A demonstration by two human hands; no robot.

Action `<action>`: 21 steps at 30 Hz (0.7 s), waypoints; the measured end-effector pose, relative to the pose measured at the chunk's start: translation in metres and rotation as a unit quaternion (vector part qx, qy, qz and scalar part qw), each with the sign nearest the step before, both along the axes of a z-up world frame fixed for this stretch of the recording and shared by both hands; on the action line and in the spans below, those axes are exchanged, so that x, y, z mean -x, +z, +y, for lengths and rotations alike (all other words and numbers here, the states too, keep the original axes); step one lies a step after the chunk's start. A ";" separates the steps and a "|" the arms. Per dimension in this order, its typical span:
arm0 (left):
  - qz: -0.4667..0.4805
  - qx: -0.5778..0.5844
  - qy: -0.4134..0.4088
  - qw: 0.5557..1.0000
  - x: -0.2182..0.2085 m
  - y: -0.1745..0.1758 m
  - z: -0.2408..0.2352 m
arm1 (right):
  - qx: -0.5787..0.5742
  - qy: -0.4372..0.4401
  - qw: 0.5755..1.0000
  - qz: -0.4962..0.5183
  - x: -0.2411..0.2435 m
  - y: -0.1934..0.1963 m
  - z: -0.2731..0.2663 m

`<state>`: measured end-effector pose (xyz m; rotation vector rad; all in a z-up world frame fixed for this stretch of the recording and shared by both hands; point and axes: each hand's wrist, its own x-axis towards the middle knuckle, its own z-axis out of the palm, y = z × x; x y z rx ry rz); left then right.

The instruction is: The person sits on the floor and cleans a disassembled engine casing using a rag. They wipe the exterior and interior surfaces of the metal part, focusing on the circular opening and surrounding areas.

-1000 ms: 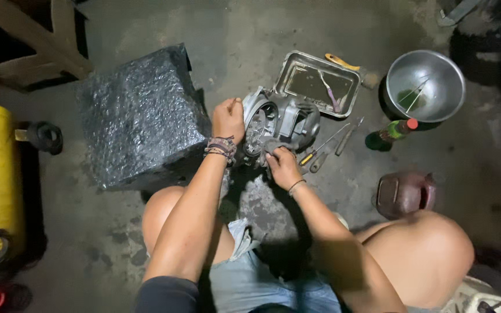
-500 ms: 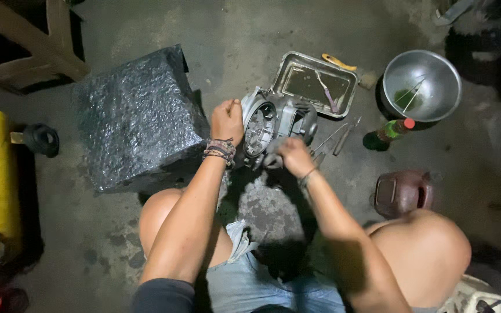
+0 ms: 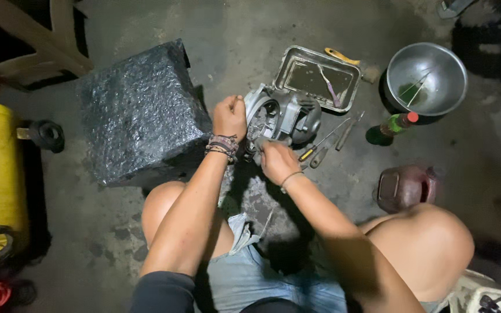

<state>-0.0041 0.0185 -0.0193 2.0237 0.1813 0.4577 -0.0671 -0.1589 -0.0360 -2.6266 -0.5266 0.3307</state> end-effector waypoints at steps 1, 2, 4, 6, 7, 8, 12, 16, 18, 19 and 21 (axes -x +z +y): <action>0.000 -0.001 -0.001 1.000 0.002 0.002 -0.002 | -0.001 -0.001 1.000 0.000 -0.005 0.007 0.003; -0.005 -0.013 -0.008 1.000 0.005 0.005 -0.003 | 0.036 0.001 0.999 0.014 -0.010 0.015 0.007; -0.013 -0.022 -0.017 1.000 0.008 0.012 -0.008 | 0.076 0.001 0.997 0.028 -0.024 0.012 -0.006; -0.016 -0.029 -0.010 0.999 0.011 0.020 -0.008 | 0.019 -0.023 0.998 0.057 -0.039 -0.011 -0.032; -0.017 -0.027 -0.010 0.999 0.010 0.018 -0.009 | 0.021 -0.023 0.998 0.055 -0.027 0.001 -0.040; -0.014 -0.022 -0.014 1.000 0.009 0.017 -0.010 | -0.102 -0.050 0.991 0.069 -0.016 0.012 -0.047; -0.016 -0.002 -0.019 1.000 0.001 0.009 -0.011 | -0.458 -0.101 0.872 0.137 0.010 0.038 -0.026; 0.015 -0.003 -0.015 1.000 0.002 0.013 -0.010 | -0.140 -0.024 0.988 -0.065 0.013 -0.044 -0.017; 0.050 0.017 -0.027 0.998 0.009 0.007 -0.012 | 0.012 0.018 0.962 -0.271 0.028 -0.032 -0.008; 0.048 0.019 -0.030 0.998 0.008 0.006 -0.011 | 0.014 0.016 0.962 -0.273 0.023 -0.030 -0.007; 0.028 0.016 -0.015 0.999 0.009 0.004 -0.008 | -0.004 0.063 0.972 -0.225 0.015 -0.025 -0.004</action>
